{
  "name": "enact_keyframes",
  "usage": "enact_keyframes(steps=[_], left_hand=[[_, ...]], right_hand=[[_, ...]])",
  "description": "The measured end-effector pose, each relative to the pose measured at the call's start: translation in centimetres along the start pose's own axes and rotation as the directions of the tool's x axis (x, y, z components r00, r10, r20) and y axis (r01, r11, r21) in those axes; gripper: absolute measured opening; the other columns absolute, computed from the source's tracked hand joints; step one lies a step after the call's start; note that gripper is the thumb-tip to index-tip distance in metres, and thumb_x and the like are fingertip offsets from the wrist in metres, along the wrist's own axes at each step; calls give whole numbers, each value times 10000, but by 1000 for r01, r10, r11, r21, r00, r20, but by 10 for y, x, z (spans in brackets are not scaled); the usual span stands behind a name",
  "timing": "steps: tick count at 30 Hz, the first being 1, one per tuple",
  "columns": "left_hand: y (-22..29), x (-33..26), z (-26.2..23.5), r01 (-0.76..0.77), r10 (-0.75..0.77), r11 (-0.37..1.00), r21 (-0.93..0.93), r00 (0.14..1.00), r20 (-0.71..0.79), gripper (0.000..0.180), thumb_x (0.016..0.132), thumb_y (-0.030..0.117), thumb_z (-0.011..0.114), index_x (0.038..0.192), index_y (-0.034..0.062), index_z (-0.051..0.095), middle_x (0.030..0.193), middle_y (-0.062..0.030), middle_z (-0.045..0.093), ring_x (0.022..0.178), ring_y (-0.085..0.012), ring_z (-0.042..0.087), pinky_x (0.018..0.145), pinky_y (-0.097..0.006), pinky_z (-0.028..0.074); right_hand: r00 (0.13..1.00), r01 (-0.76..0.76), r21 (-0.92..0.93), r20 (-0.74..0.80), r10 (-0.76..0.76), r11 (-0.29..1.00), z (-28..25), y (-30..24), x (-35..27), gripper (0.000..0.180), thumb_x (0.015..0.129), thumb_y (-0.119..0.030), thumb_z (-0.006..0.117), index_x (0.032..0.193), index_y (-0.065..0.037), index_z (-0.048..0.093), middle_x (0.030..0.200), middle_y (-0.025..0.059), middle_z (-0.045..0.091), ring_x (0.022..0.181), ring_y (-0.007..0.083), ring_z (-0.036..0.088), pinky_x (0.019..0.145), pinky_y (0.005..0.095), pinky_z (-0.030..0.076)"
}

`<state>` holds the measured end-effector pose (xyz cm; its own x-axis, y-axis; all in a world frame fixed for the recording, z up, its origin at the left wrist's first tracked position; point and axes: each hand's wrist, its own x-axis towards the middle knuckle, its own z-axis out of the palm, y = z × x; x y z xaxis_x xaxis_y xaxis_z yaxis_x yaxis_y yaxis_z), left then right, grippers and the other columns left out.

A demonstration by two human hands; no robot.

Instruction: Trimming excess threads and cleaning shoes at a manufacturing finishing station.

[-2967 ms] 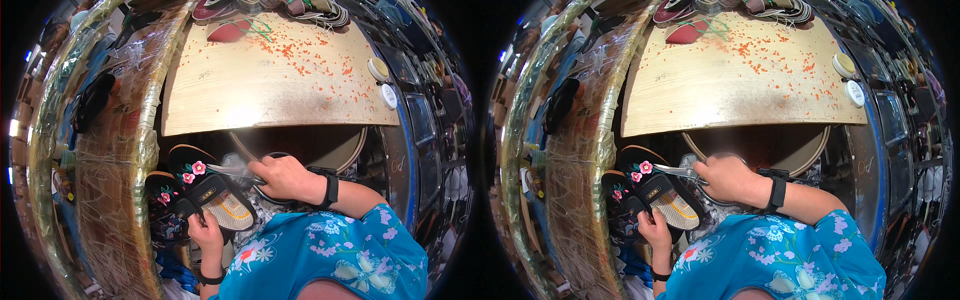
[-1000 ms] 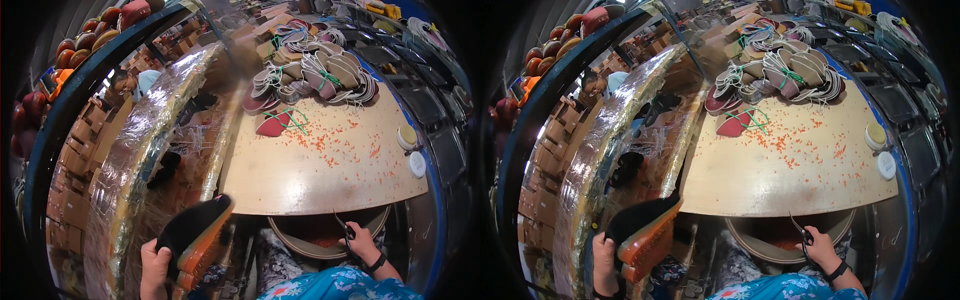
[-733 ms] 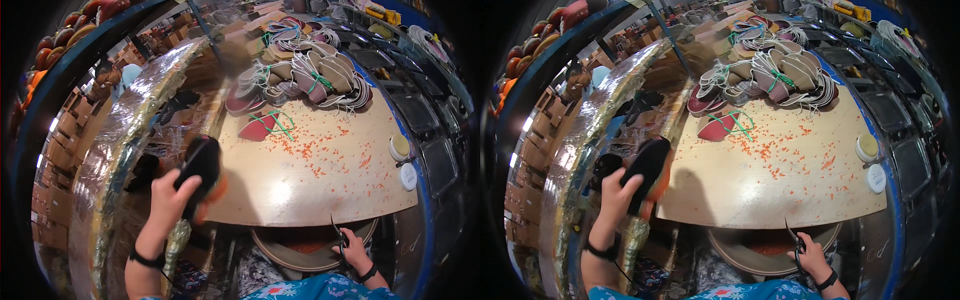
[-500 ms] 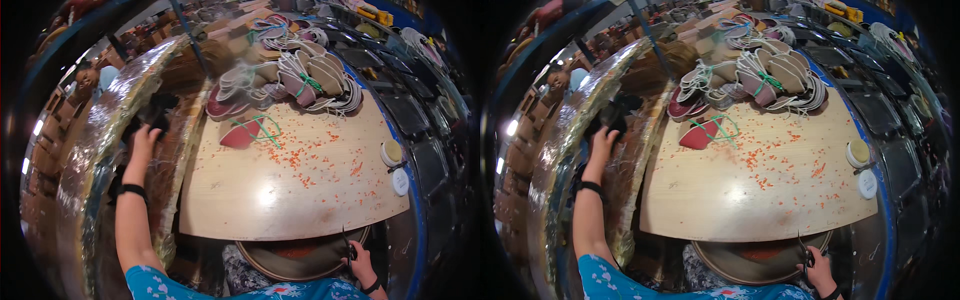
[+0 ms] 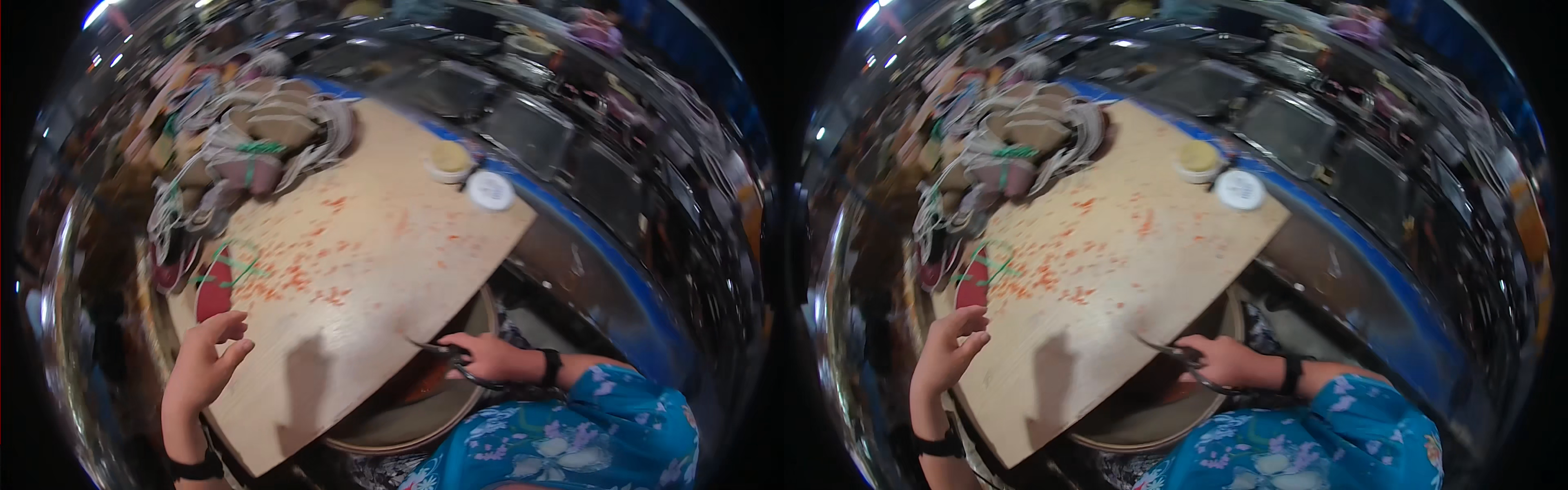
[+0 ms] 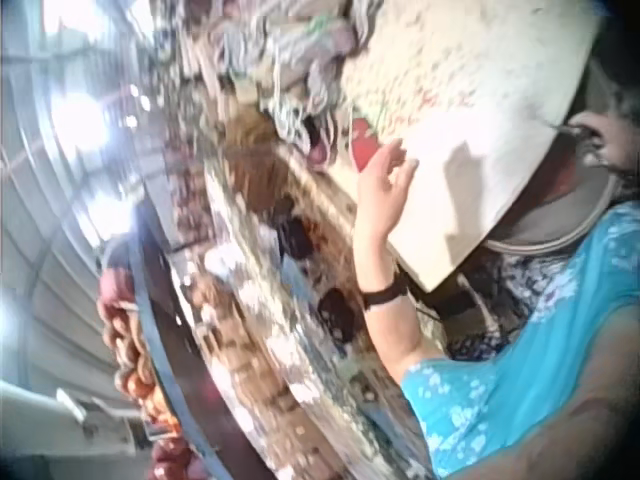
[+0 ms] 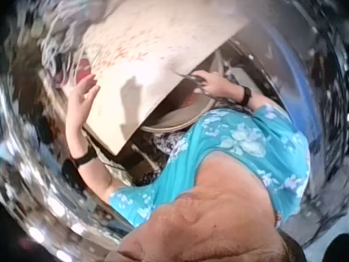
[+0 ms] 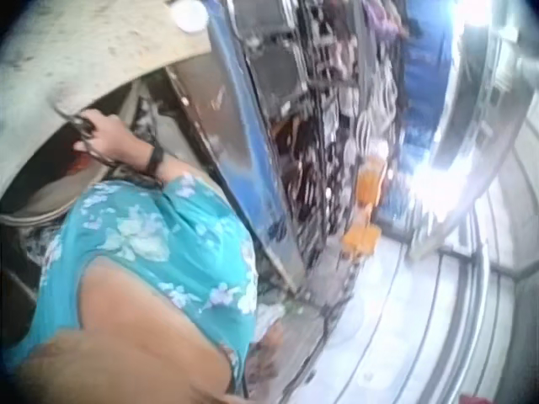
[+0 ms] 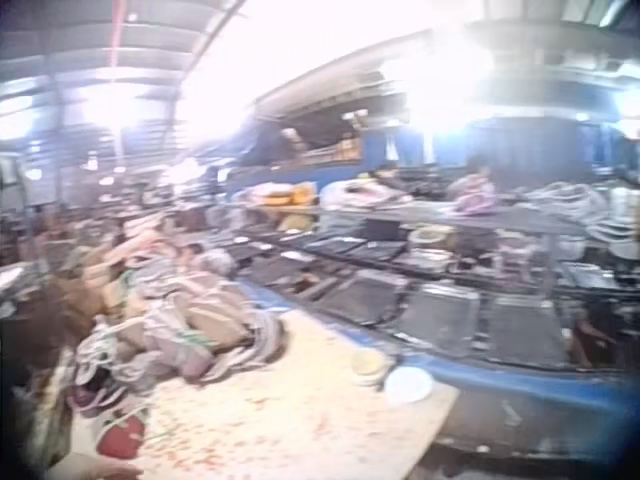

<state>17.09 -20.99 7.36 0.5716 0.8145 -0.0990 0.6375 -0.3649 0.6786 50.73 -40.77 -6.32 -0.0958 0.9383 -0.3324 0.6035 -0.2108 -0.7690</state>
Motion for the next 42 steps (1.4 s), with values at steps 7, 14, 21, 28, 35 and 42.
enact_keyframes(steps=[7,14,21,28,35,42], left_hand=[[63,53,109,-112,107,985,-132,993,-46,229,872,100,571,1060,-30,581,864,-82,643,793,-134,604,740,-264,476],[86,9,334,-76,128,991,-112,798,588,606,798,236,678,1259,-46,404,1107,-205,591,969,-279,617,839,-348,487],[101,0,400,-143,85,984,108,902,423,693,787,219,657,1307,-48,284,1095,-267,562,997,-413,564,841,-429,460],[128,-9,393,-5,-77,978,206,920,385,623,801,237,631,1272,-25,317,1075,-298,548,955,-438,561,789,-478,467],[114,-17,392,112,-141,987,114,949,282,612,813,244,622,1286,-3,322,1089,-258,540,943,-413,569,783,-470,479],[123,-34,365,8,-22,998,69,979,203,540,817,254,621,1250,7,413,1199,-211,473,1048,-375,518,853,-422,461]], right_hand=[[978,-128,210,-138,159,969,-37,32,-62,623,728,-392,722,1219,-87,490,892,178,644,823,330,634,726,392,492],[438,-408,155,-831,342,900,-194,190,-197,490,664,-100,713,1129,-70,563,1145,144,582,1016,315,576,845,360,463],[-204,-693,288,-958,204,661,-342,277,-318,591,782,-94,483,1347,-118,311,907,276,619,880,455,584,786,515,448],[8,-767,-70,-995,-100,638,-411,396,-290,704,763,-146,535,1400,-64,246,1342,242,394,1161,401,469,947,437,412],[71,-656,10,-995,75,755,-494,527,-353,533,805,-223,558,1294,-46,443,1260,200,508,1197,334,461,971,375,364],[43,-428,-178,-983,-176,886,-482,427,-319,498,827,-89,558,1304,-40,422,1267,169,490,1183,288,472,971,342,367]])
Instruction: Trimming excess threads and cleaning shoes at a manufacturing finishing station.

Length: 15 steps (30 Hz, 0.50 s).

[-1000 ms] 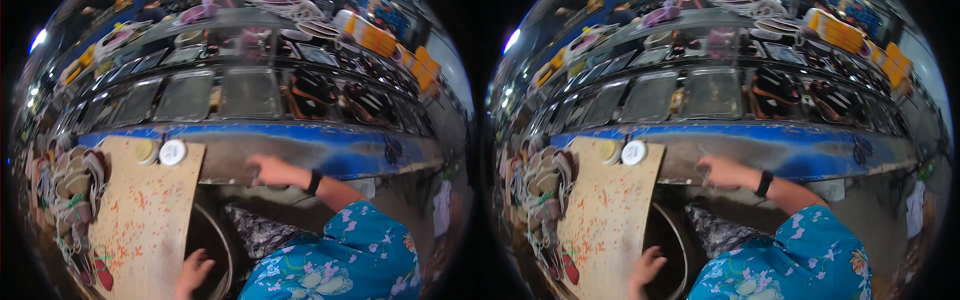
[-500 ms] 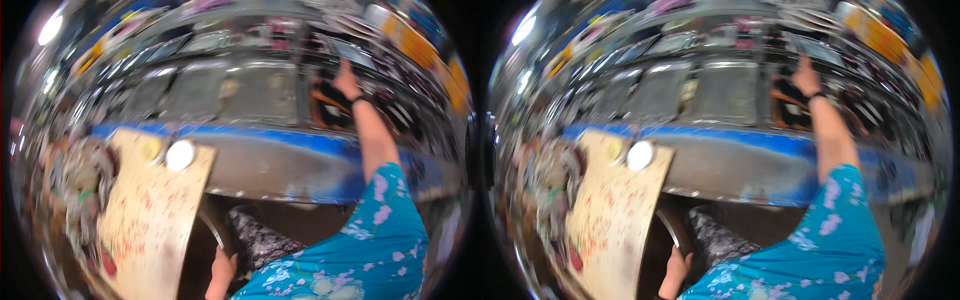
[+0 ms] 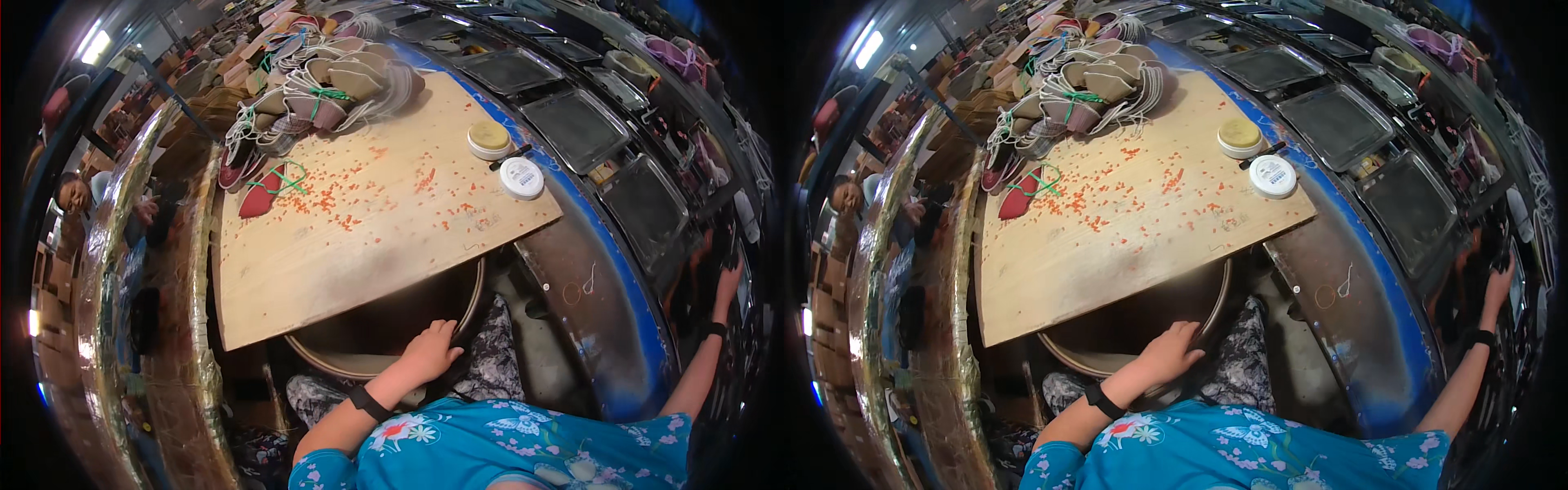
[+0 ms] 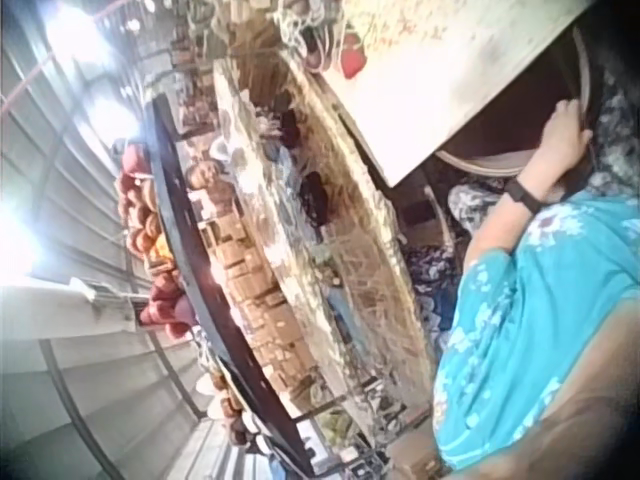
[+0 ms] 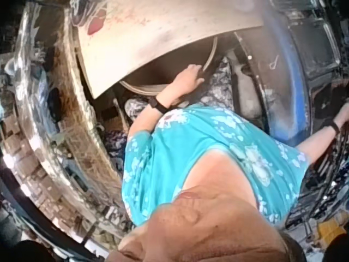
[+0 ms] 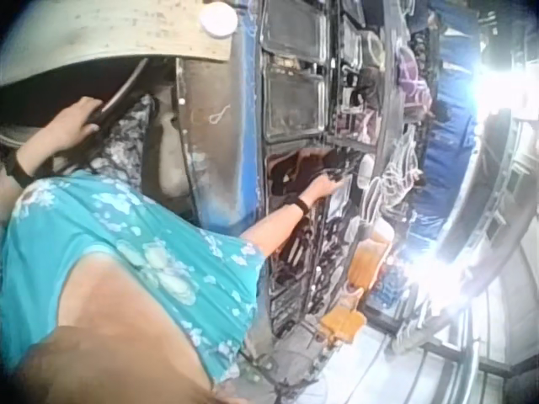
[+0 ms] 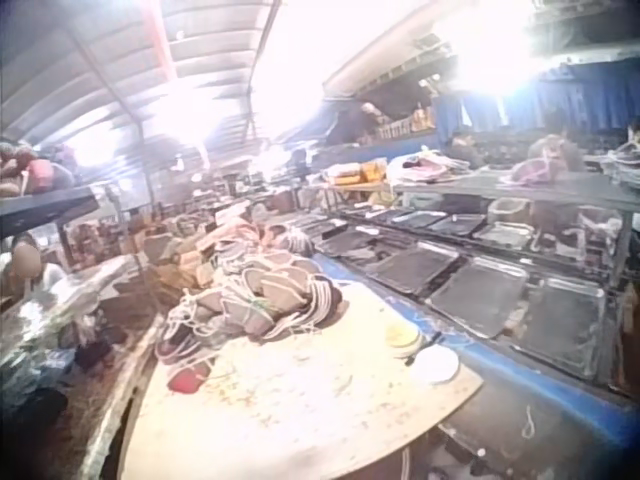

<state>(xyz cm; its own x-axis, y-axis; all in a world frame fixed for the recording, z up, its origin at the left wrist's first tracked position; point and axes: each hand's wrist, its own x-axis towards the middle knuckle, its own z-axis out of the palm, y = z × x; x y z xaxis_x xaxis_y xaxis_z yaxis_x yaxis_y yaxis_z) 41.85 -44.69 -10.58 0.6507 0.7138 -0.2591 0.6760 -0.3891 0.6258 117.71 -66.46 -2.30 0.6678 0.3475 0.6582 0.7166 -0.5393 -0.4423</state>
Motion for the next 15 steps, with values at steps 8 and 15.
enact_keyframes(steps=[8,15], left_hand=[[-41,-53,-22,53,-70,733,-678,998,3,487,938,257,495,1342,33,341,1240,-133,492,1005,-209,574,828,-329,478],[-68,-105,-27,-462,-437,340,-819,694,-572,554,980,315,381,1431,99,141,1299,-142,429,1088,-213,511,915,-353,433]], right_hand=[[592,361,635,411,-694,684,-41,-477,-190,592,658,-8,632,1228,-91,491,1067,119,605,892,219,619,773,311,481],[-155,229,968,138,-978,101,11,-611,-383,624,704,2,573,1292,-115,402,812,129,594,785,322,606,651,410,490]])
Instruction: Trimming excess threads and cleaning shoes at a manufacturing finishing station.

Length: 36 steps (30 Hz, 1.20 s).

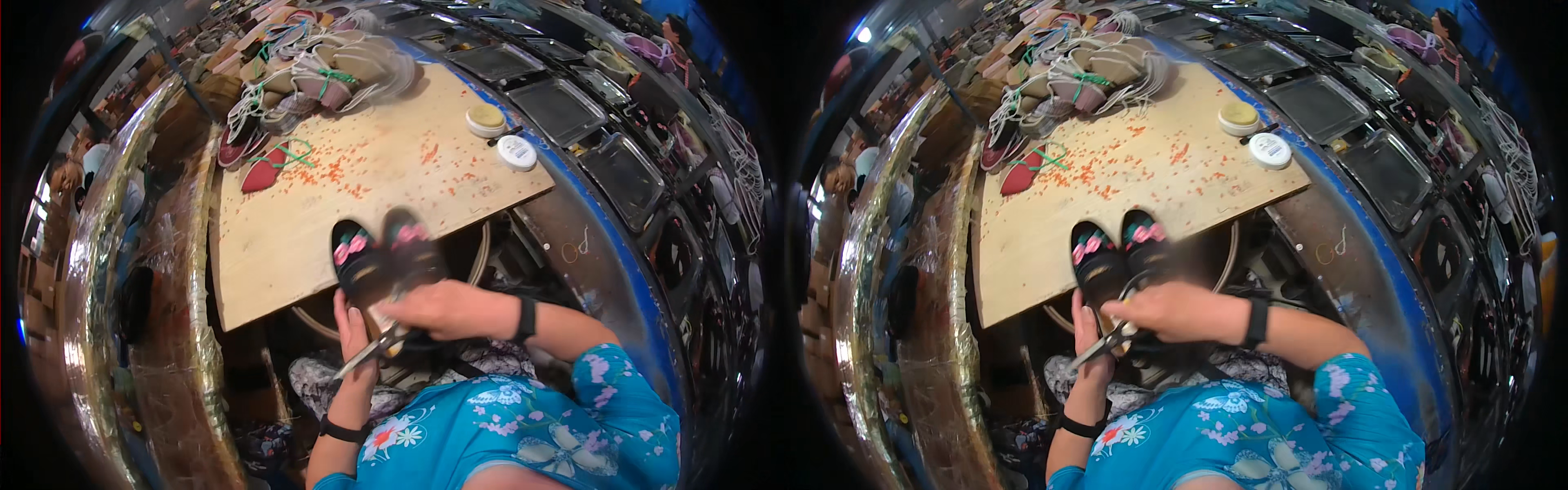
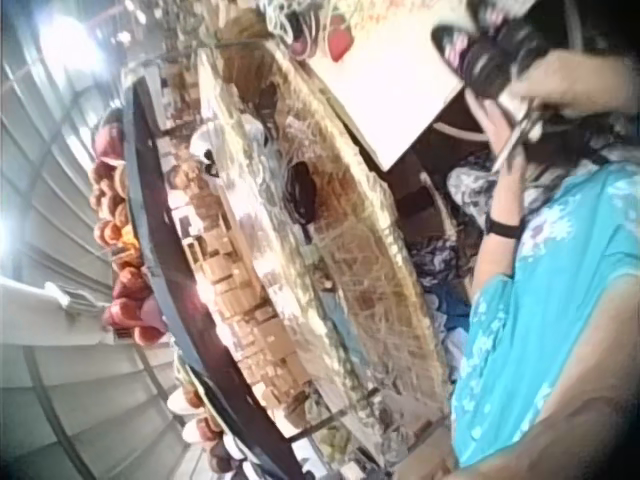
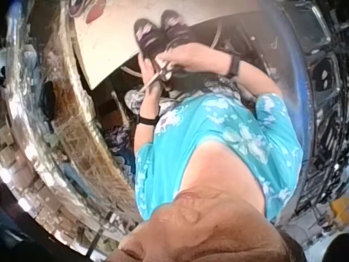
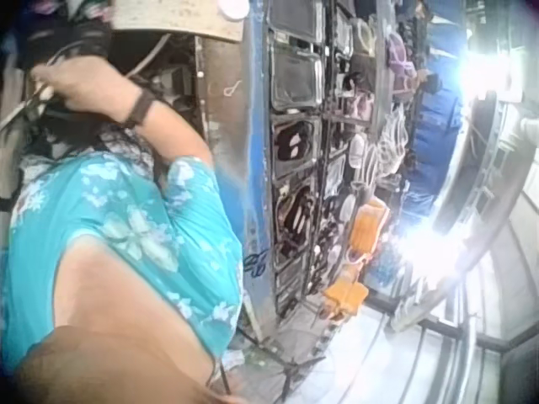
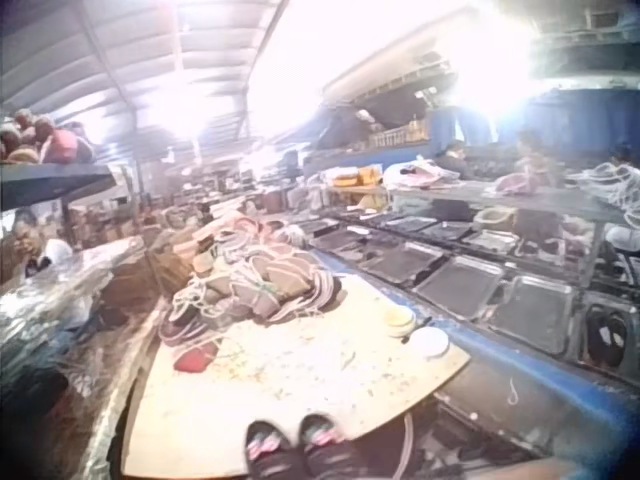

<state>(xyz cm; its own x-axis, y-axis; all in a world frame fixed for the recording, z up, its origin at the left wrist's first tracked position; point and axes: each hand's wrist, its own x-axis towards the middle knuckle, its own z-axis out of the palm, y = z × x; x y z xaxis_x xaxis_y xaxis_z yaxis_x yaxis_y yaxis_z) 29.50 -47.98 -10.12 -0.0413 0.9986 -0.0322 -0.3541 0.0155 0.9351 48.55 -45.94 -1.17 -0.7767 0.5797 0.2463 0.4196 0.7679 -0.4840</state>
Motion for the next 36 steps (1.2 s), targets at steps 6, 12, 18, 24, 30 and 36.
enact_keyframes(steps=[6,12,18,24,30,36], left_hand=[[-47,-16,-98,-66,216,620,782,972,-89,618,883,273,555,1371,4,286,1349,-208,323,1224,-318,372,1006,-385,325],[43,-11,-49,-75,235,493,867,971,-49,307,806,296,630,936,18,612,856,-162,636,795,-370,611,734,-402,498],[29,16,-11,-11,-173,-24,1000,985,6,385,826,355,530,745,-11,618,784,-243,634,775,-390,632,690,-443,511],[10,3,-85,-131,86,542,830,991,100,141,800,91,504,754,1,602,718,-131,629,636,-208,606,589,-352,470],[74,-35,-90,439,-456,879,-185,888,-63,333,908,153,514,1215,27,491,1076,-112,599,930,-176,605,801,-280,505],[82,-47,-86,462,-459,884,-77,887,53,363,916,198,508,1233,24,473,1100,-110,588,937,-178,604,792,-284,510]], right_hand=[[996,23,153,82,-36,988,79,-12,38,622,697,23,574,1285,-84,403,907,147,592,868,329,590,685,406,485],[844,-408,448,-149,516,796,55,-6,12,602,661,41,673,1222,-43,470,1049,117,599,909,196,617,800,298,500],[596,-389,900,86,798,194,45,11,-25,502,776,-50,631,1236,-12,434,749,70,586,530,91,528,437,195,402],[637,-308,951,192,746,18,38,15,-50,370,872,-119,460,1212,25,437,693,64,559,466,88,492,407,195,377],[822,-509,507,48,567,695,57,9,-22,607,730,-440,702,1169,-57,530,925,122,618,857,269,606,723,353,468],[827,-471,465,-62,559,749,57,-11,11,612,703,-448,717,1142,-58,544,890,120,614,823,278,603,697,372,466]])
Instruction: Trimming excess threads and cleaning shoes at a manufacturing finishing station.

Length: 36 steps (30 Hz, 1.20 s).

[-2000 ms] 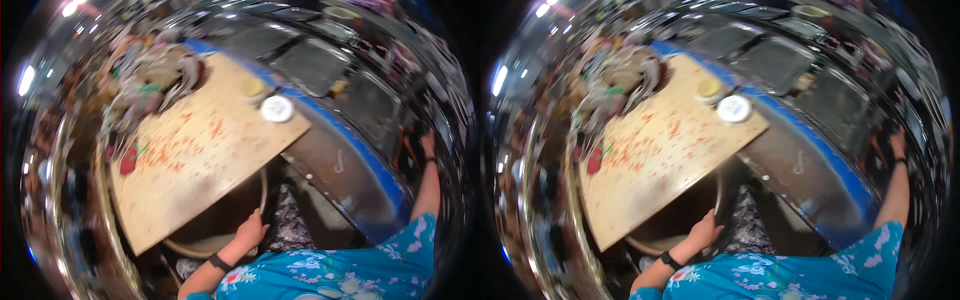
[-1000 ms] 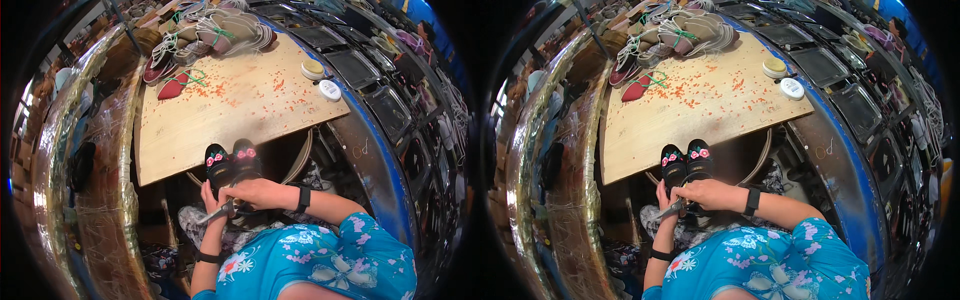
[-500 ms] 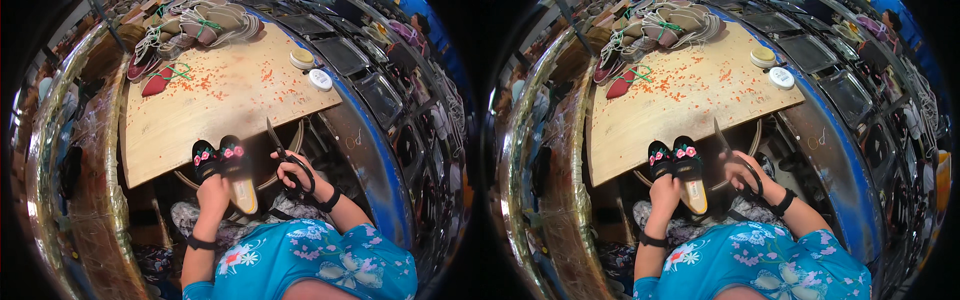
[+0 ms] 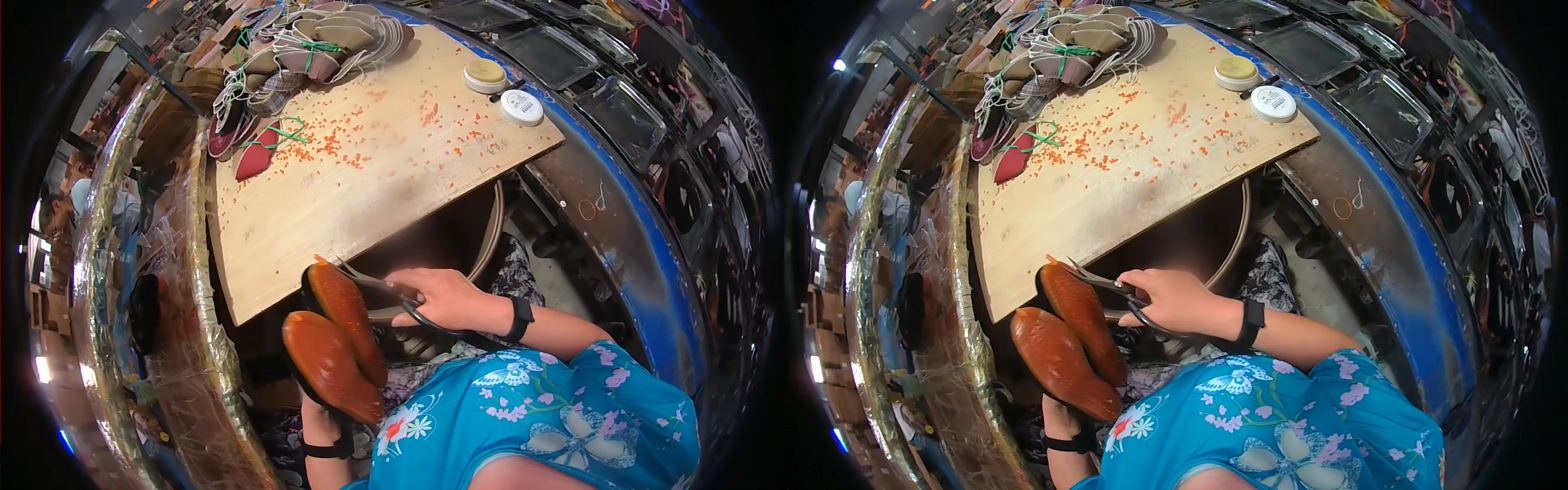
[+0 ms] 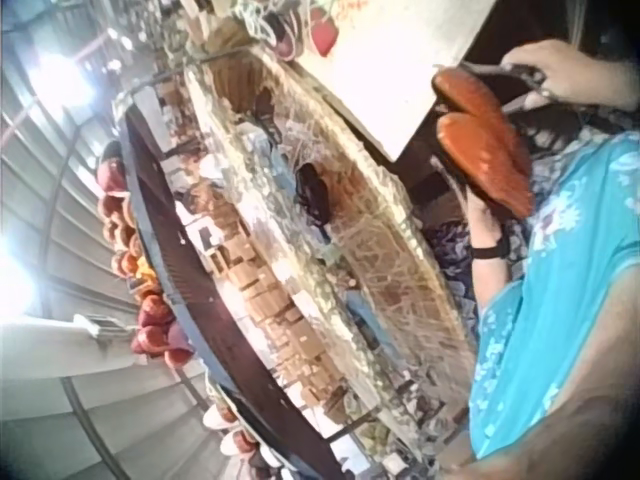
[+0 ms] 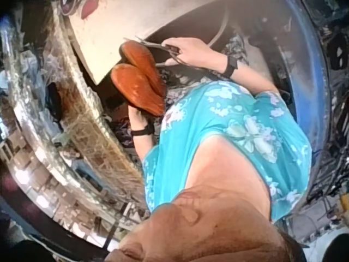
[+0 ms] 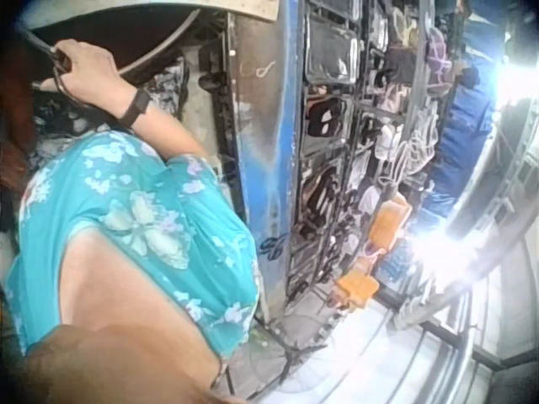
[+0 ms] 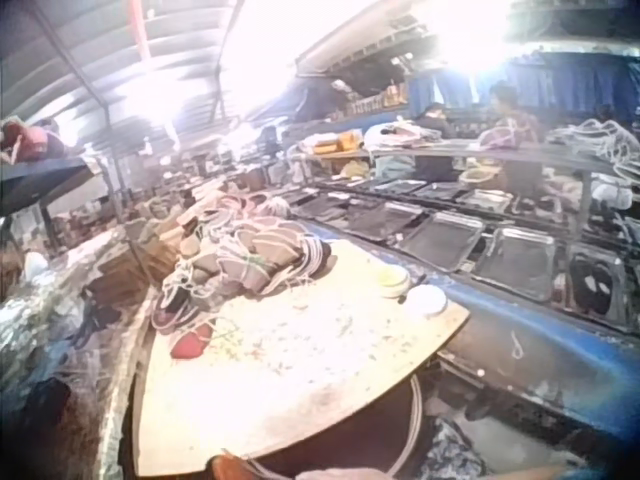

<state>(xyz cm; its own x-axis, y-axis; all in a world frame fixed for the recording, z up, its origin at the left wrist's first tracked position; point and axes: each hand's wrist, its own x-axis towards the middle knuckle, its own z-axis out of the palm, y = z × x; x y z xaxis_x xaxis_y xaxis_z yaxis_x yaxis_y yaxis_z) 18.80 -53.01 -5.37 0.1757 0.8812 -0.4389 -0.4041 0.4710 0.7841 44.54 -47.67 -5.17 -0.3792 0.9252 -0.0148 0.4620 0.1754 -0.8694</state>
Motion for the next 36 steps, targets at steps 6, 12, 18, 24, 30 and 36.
enact_keyframes(steps=[6,12,18,24,30,36], left_hand=[[-18,-7,-1,57,-56,998,24,998,-21,343,924,221,500,1199,16,507,1044,-98,611,888,-174,618,733,-282,524],[-34,11,-30,-13,7,913,409,1000,17,152,904,95,506,994,24,605,848,-8,624,713,-94,595,611,-232,483],[-29,20,-20,-208,212,783,586,975,63,176,829,-14,525,978,15,613,825,25,612,738,-67,559,654,-208,449],[-22,25,-14,-228,214,662,715,971,111,233,801,-21,548,1020,8,620,812,11,628,757,-80,561,688,-223,446],[-15,-8,-14,90,-102,978,-190,993,-53,420,949,341,434,1240,44,490,1164,-121,574,1004,-241,597,835,-342,514],[-31,-30,-25,75,-88,977,-198,994,-61,405,950,332,432,1226,42,496,1142,-120,579,984,-237,601,821,-341,517]], right_hand=[[994,55,-125,-85,-65,991,13,15,-1,561,717,-413,713,1120,-56,554,851,142,621,781,304,610,665,387,472],[990,-139,146,30,136,980,18,34,-16,505,751,-378,703,1092,-29,570,886,165,633,807,313,619,695,368,474],[987,-2,136,159,-20,991,0,14,-31,598,759,-374,708,1193,-27,488,1016,162,595,879,276,593,755,329,460],[1000,10,164,13,-12,986,8,29,-36,487,745,-336,719,1098,-37,568,826,154,615,751,318,596,683,361,470],[976,-65,-100,200,84,993,-1,30,-43,496,738,-350,703,1114,-59,562,824,166,617,787,350,603,678,388,474],[961,250,-266,186,-205,931,1,13,-31,526,672,-371,732,1082,-91,561,808,126,573,790,329,573,679,426,457]])
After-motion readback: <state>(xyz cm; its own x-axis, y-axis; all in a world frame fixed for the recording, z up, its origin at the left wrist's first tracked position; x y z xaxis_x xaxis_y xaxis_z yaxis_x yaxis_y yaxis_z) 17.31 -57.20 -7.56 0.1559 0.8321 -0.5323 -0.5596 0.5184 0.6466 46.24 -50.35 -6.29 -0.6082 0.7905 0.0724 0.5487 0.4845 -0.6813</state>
